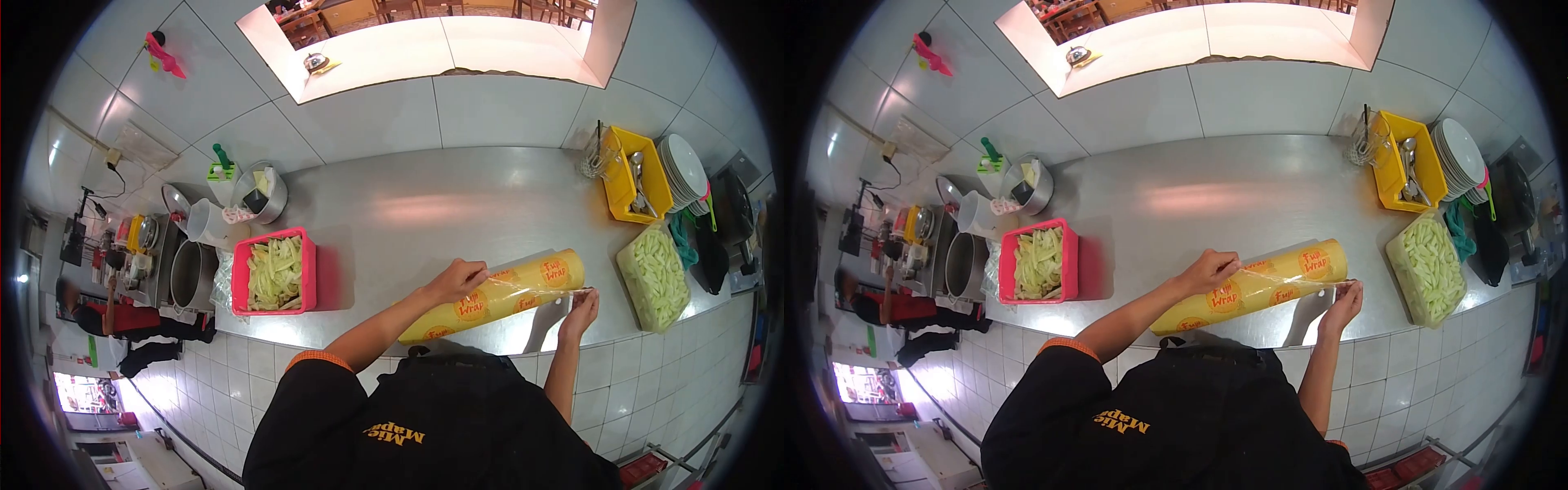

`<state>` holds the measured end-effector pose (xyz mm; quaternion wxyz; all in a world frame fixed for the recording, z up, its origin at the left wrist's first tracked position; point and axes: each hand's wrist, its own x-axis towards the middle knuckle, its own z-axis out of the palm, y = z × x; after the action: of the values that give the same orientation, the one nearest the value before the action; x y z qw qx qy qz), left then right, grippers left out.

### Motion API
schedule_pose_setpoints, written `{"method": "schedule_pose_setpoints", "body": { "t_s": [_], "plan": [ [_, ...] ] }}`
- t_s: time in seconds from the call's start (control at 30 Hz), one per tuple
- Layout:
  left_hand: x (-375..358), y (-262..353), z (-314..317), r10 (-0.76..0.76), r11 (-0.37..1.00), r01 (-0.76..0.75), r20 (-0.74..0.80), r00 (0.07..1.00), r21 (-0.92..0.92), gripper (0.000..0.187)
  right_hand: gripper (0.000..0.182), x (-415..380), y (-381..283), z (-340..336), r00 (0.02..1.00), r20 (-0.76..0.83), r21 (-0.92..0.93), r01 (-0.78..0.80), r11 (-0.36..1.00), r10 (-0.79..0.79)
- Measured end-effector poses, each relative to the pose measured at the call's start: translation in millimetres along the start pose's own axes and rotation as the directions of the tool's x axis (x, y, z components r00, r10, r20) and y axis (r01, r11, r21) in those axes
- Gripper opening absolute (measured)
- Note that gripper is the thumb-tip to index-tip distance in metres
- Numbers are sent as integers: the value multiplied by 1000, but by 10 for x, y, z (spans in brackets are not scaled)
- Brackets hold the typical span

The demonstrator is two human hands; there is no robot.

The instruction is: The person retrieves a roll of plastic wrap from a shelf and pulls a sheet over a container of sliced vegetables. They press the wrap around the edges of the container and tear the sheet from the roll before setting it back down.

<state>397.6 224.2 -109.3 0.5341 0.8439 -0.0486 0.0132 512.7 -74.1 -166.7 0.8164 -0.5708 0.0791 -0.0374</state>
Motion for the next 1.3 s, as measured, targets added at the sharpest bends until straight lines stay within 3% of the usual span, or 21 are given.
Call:
{"method": "schedule_pose_setpoints", "body": {
  "t_s": [0.07, 0.2, 0.27, 0.3, 0.37, 0.4, 0.47, 0.53, 0.6, 0.67, 0.7, 0.77, 0.87, 1.0, 1.07, 1.2, 1.27, 1.3],
  "plan": [
    [56, -74, -74, -99, 994, 93, 110, 989, 57, 37, 29, 16, 14, -23, 1000, -2, 13, 11, 1000, -11],
    [-73, -466, -263, -123, 992, 120, 89, 988, 37, 40, 25, 4, -18, 81, 998, 32, 30, 47, 998, -48],
    [-182, -896, -268, -295, 919, 329, 176, 939, -217, 36, 25, 32, -24, 130, 998, 42, 24, 50, 998, -51],
    [-190, -845, -259, -292, 921, 325, 172, 941, -216, 36, 26, 54, -29, 156, 997, 47, 16, 53, 998, -53],
    [-213, -743, -201, -325, 659, 352, 170, 930, -664, 20, 27, 83, -24, 199, 999, 23, 4, 39, 999, -39],
    [-251, -805, -179, -326, 657, 351, 169, 930, -667, 20, 29, 88, -29, 199, 1000, -1, -13, 20, 1000, -20],
    [-329, -993, -148, -245, 406, 310, 224, 943, -860, 7, 28, 138, 42, 134, 1000, 1, -4, 4, 1000, -4],
    [-425, -932, -138, -252, 415, 319, 229, 940, -852, 11, 28, 127, 50, 166, 1000, 6, 11, -13, 1000, 13],
    [-499, -800, -154, -256, 423, 338, 247, 934, -840, 17, 28, 89, 35, 155, 984, -128, -24, -129, 991, 125],
    [-537, -543, -211, -192, 585, 288, 215, 958, -758, 21, 29, 88, 68, 115, 983, -118, 6, -138, 990, 138],
    [-522, -510, -214, -191, 583, 291, 220, 957, -759, 21, 28, 86, 84, 88, 982, -122, 2, -143, 990, 142],
    [-495, -449, -237, -31, 840, 117, 168, 985, -531, 20, 27, 72, 115, 34, 981, -125, -6, -154, 988, 152],
    [-431, -60, -326, -74, 880, 156, 195, 978, -449, 8, 26, 106, 173, -62, 981, -99, 1, -169, 986, 169],
    [-411, -21, -243, -66, 944, 115, 164, 984, -310, 7, 25, 112, 186, -132, 985, -60, 10, -161, 987, 161],
    [-449, -11, -153, 215, 976, -211, -79, 974, 48, 7, 25, 99, 156, -139, 987, -54, 8, -152, 988, 152],
    [-389, -90, -181, 191, 976, -171, -154, 970, 132, 15, 27, 86, 109, -78, 992, -63, -56, -114, 992, 111],
    [-362, -126, -272, -137, 909, 120, 13, 990, 399, 26, 27, 104, 92, -14, 995, -45, -74, -88, 993, 85],
    [-367, -164, -313, -137, 908, 120, 13, 990, 400, 26, 28, 97, 62, 34, 997, -41, -81, -72, 994, 69]
  ]
}}
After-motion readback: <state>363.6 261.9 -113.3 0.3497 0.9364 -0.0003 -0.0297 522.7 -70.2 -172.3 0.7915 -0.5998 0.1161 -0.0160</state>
